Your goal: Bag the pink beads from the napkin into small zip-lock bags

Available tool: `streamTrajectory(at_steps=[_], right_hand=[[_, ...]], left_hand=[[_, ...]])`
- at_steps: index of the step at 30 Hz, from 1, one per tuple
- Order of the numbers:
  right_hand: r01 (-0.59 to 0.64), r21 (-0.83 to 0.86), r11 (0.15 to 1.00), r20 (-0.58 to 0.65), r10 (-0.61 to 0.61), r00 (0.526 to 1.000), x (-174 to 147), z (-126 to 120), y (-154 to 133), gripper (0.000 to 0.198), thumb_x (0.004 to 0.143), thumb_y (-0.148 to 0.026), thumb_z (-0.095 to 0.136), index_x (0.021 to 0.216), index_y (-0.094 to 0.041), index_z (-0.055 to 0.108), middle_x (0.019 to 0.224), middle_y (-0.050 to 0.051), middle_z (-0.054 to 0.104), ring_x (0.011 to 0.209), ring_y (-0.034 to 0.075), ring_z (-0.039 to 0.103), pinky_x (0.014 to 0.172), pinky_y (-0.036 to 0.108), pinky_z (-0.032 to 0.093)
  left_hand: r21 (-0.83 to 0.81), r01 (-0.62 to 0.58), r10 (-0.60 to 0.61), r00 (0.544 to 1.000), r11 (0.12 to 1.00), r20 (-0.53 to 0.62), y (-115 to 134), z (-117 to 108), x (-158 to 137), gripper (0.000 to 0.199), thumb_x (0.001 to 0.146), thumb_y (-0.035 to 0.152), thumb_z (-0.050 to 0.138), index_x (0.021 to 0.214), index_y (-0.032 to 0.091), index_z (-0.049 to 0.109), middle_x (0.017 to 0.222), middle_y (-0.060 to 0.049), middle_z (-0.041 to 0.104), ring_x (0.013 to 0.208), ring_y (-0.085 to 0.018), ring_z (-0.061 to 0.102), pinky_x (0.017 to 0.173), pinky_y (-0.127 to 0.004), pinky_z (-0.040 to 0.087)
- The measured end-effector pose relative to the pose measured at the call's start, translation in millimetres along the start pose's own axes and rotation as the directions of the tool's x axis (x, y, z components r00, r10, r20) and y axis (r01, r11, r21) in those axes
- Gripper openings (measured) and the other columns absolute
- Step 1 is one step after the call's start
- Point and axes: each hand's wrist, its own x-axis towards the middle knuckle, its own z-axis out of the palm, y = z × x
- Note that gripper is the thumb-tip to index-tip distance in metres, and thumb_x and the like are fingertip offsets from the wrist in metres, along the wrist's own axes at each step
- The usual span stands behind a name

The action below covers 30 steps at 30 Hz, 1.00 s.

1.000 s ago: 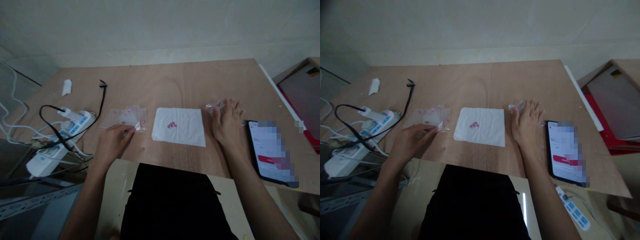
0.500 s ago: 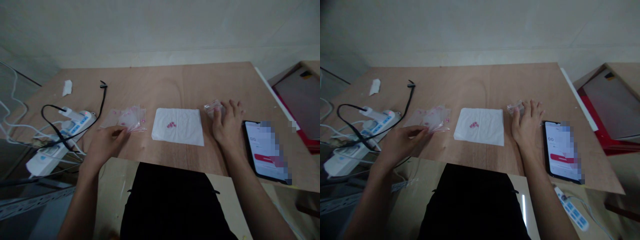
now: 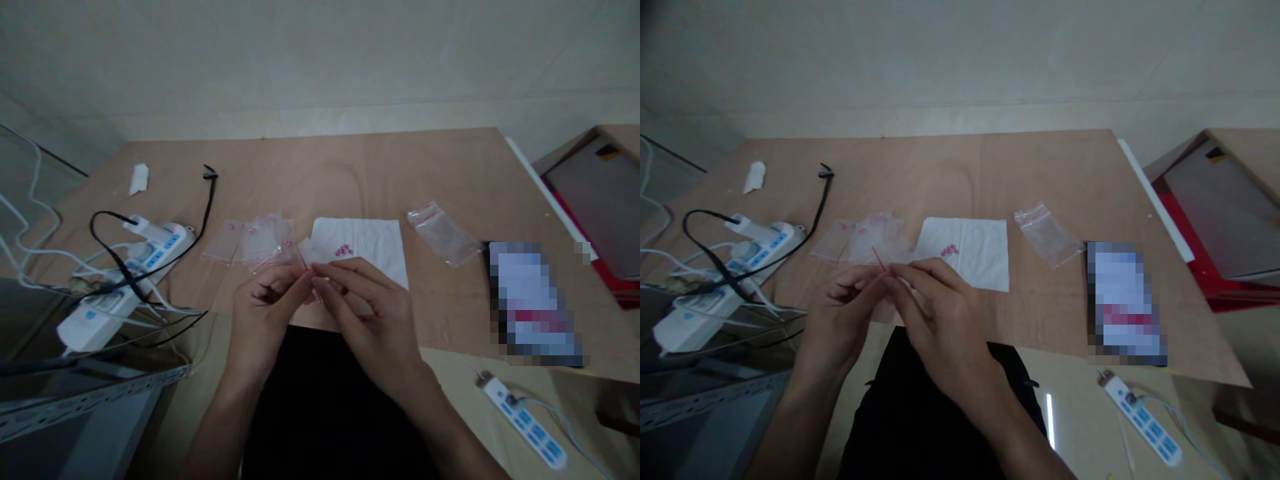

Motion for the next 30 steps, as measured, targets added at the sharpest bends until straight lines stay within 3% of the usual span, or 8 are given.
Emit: streamTrajectory(at_steps=[4, 8, 13, 16, 20, 24, 27, 30], right_hand=[[-0.01, -0.02, 1.0, -0.022, 0.01, 1.0, -11, -5, 8, 0.027, 0.092, -0.017, 0.059, 0.112, -0.027, 0.073, 0.104, 0.005, 0.072, 0.095, 0.017, 0.07, 0.085, 0.034, 0.06], [0.003, -0.096, 0.995, -0.078, -0.01, 0.997, -14, -9, 11, 0.028, 0.085, -0.019, 0.068, 0.112, -0.023, 0.073, 0.102, 0.007, 0.074, 0.091, 0.019, 0.07, 0.082, 0.034, 0.061], [-0.045, -0.07, 0.997, -0.058, 0.041, 0.997, -14, -9, 11, 0.025, 0.089, -0.014, 0.061, 0.106, -0.026, 0.075, 0.099, 0.004, 0.076, 0.09, 0.017, 0.071, 0.08, 0.033, 0.061], [-0.055, -0.093, 0.994, -0.027, 0.053, 0.998, -15, -9, 12, 0.025, 0.09, -0.013, 0.058, 0.101, -0.026, 0.076, 0.092, 0.002, 0.077, 0.084, 0.016, 0.072, 0.074, 0.03, 0.06], [0.008, -0.322, 0.947, -0.1, -0.042, 0.994, -14, -12, 15, 0.017, 0.088, -0.016, 0.059, 0.09, -0.02, 0.076, 0.081, 0.003, 0.078, 0.07, 0.018, 0.072, 0.065, 0.032, 0.059], [-0.09, -0.527, 0.845, -0.246, -0.05, 0.968, -12, -25, 18, 0.012, 0.085, -0.021, 0.063, 0.076, -0.017, 0.071, 0.074, 0.005, 0.076, 0.065, 0.022, 0.071, 0.065, 0.036, 0.058], [-0.085, -0.433, 0.897, -0.145, 0.024, 0.989, -16, -35, 22, 0.014, 0.084, -0.021, 0.06, 0.093, -0.018, 0.071, 0.097, 0.009, 0.076, 0.089, 0.026, 0.072, 0.078, 0.042, 0.058], [-0.13, -0.079, 0.988, 0.147, 0.14, 0.979, -25, -40, 29, 0.048, 0.088, -0.018, 0.052, 0.135, -0.026, 0.052, 0.145, 0.008, 0.054, 0.132, 0.025, 0.051, 0.104, 0.049, 0.047]], left_hand=[[-0.168, 0.054, -0.05, 0.998, 0.984, 0.027, -9, 17, -5, 0.007, 0.074, 0.027, 0.077, 0.074, 0.019, 0.077, 0.07, 0.0, 0.072, 0.068, -0.01, 0.065, 0.071, -0.02, 0.052], [-0.14, 0.074, -0.061, 0.994, 0.987, 0.092, -12, 18, -4, 0.007, 0.077, 0.026, 0.074, 0.076, 0.019, 0.077, 0.076, -0.001, 0.074, 0.076, -0.011, 0.067, 0.075, -0.019, 0.052], [0.085, -0.025, 0.008, 0.981, 0.996, 0.192, -7, 14, 2, 0.012, 0.081, 0.026, 0.067, 0.071, 0.018, 0.07, 0.068, 0.001, 0.068, 0.071, -0.011, 0.063, 0.072, -0.021, 0.05], [0.295, -0.15, 0.063, 0.956, 0.943, 0.287, -3, 13, 2, 0.021, 0.086, 0.026, 0.058, 0.067, 0.018, 0.06, 0.063, 0.003, 0.059, 0.064, -0.01, 0.056, 0.062, -0.021, 0.045], [0.561, -0.255, 0.07, 0.941, 0.788, 0.33, 0, 18, -4, 0.027, 0.089, 0.026, 0.044, 0.063, 0.019, 0.046, 0.058, 0.005, 0.048, 0.054, -0.01, 0.045, 0.053, -0.024, 0.033], [0.673, -0.219, -0.022, 0.944, 0.706, 0.331, 5, 22, -10, 0.026, 0.083, 0.026, 0.042, 0.058, 0.02, 0.038, 0.055, 0.004, 0.045, 0.052, -0.01, 0.042, 0.053, -0.026, 0.027], [0.659, -0.168, -0.079, 0.941, 0.733, 0.328, 11, 23, -10, 0.027, 0.079, 0.025, 0.039, 0.053, 0.02, 0.035, 0.051, 0.004, 0.041, 0.051, -0.01, 0.04, 0.051, -0.027, 0.025], [0.609, -0.121, -0.119, 0.934, 0.784, 0.338, 14, 25, -9, 0.026, 0.078, 0.025, 0.037, 0.052, 0.02, 0.037, 0.049, 0.004, 0.039, 0.049, -0.01, 0.038, 0.05, -0.027, 0.025]])
